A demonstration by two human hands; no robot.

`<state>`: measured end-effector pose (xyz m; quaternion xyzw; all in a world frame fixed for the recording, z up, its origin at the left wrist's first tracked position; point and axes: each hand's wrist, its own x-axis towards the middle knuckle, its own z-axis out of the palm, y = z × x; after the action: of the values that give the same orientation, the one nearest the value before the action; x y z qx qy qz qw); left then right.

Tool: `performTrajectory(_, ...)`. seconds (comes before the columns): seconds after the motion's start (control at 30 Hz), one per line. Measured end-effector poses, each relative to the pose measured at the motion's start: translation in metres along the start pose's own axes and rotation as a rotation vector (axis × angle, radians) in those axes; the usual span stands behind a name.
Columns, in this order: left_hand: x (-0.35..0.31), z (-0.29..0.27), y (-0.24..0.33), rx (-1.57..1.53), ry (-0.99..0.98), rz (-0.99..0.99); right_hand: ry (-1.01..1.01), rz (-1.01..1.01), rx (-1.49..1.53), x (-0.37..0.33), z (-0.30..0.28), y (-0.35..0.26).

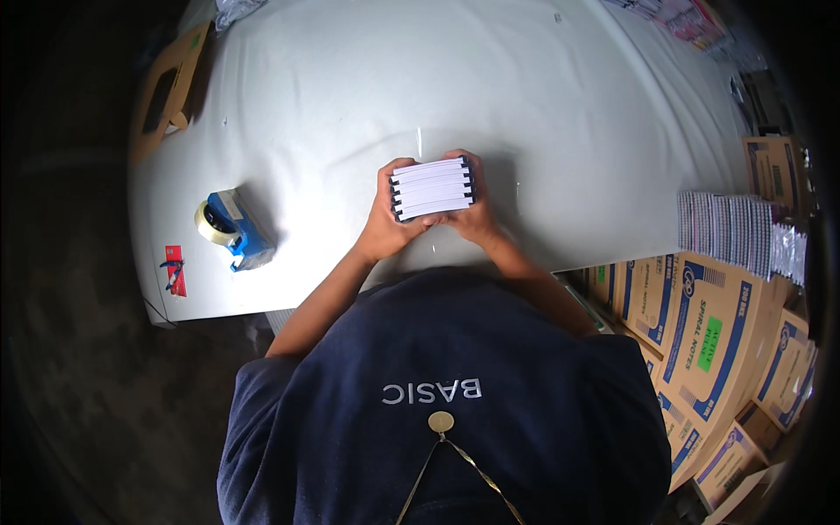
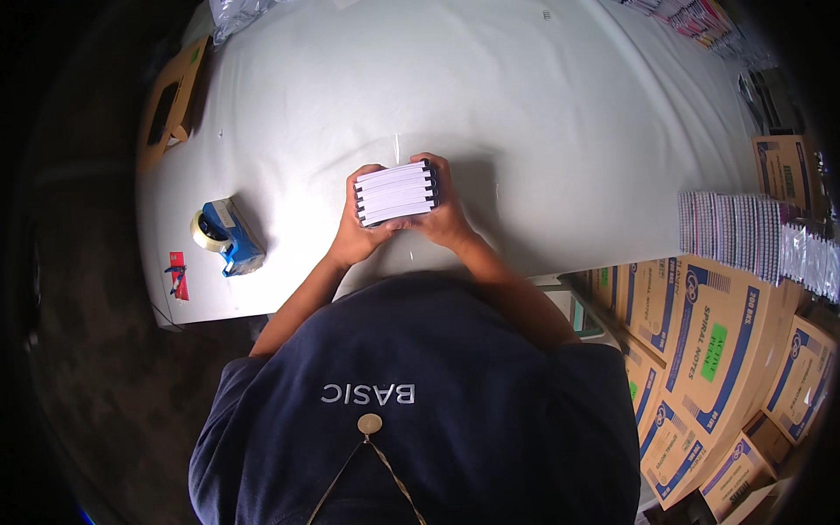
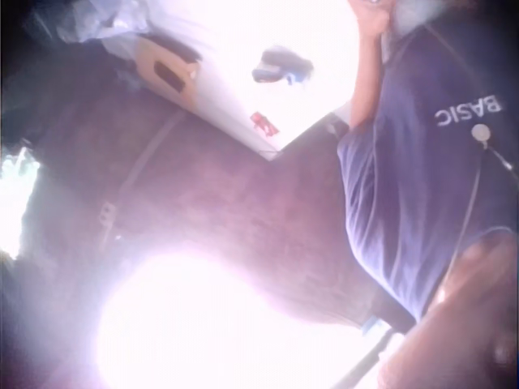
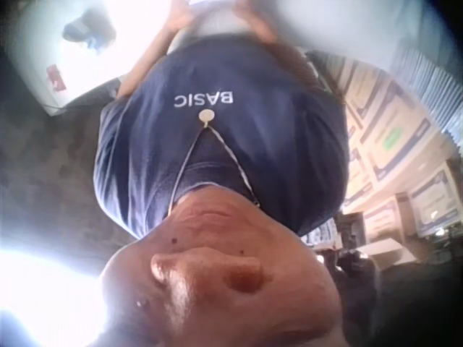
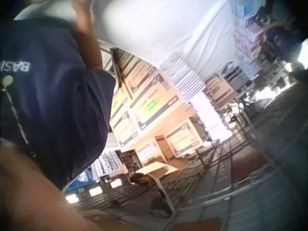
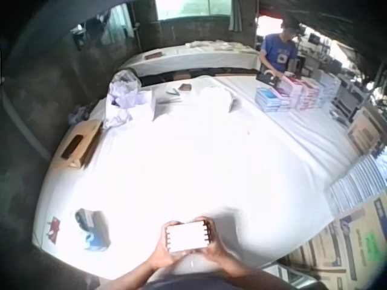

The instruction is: The person places a stack of notebooks into a plastic bag, seals it with tape, and moves the package to a larger stack.

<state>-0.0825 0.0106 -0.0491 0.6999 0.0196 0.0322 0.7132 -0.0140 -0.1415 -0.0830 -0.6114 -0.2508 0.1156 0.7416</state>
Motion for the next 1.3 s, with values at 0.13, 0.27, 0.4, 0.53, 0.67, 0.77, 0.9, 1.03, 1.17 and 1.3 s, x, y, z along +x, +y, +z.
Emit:
performTrajectory(0.13, 0.008, -0.015, -0.042, 0.432, -0.106, -0.053, -0.138, -0.159, -0.339, 0.006, -0.017, 0.02)
performTrajectory(0.27, -0.001, -0.021, -0.05, 0.83, -0.103, 0.155, -0.307, -0.189, -0.674, 0.001, -0.03, 0.025)
performTrajectory(0.4, -0.03, -0.011, 0.038, 0.374, -0.172, -0.24, -0.213, 0.026, -0.536, -0.021, -0.009, -0.049)
performTrajectory(0.53, -0.059, -0.016, 0.039, 0.111, -0.198, -0.422, -0.213, 0.228, -0.091, -0.046, -0.005, -0.038)
performTrajectory(0.67, -0.059, -0.015, 0.036, -0.07, -0.186, -0.537, -0.343, 0.149, 0.08, -0.001, -0.032, 0.01)
performTrajectory(0.77, -0.059, -0.016, 0.024, -0.084, -0.147, -0.547, -0.45, -0.01, -0.649, 0.04, -0.035, 0.015)
performTrajectory(0.9, -0.044, -0.018, 0.019, -0.025, -0.158, -0.617, -0.409, -0.025, -1.151, 0.065, -0.03, 0.029)
performTrajectory(1.03, -0.032, -0.021, 0.019, -0.033, -0.139, -0.668, -0.32, -0.052, -1.255, 0.06, -0.026, 0.036)
performTrajectory(1.17, -0.014, -0.028, 0.026, -0.068, -0.135, -0.754, -0.273, 0.005, -1.336, 0.056, -0.022, 0.034)
performTrajectory(1.3, 0.007, -0.032, 0.017, -0.043, -0.157, -0.757, -0.232, -0.066, -1.228, 0.053, -0.027, 0.028)
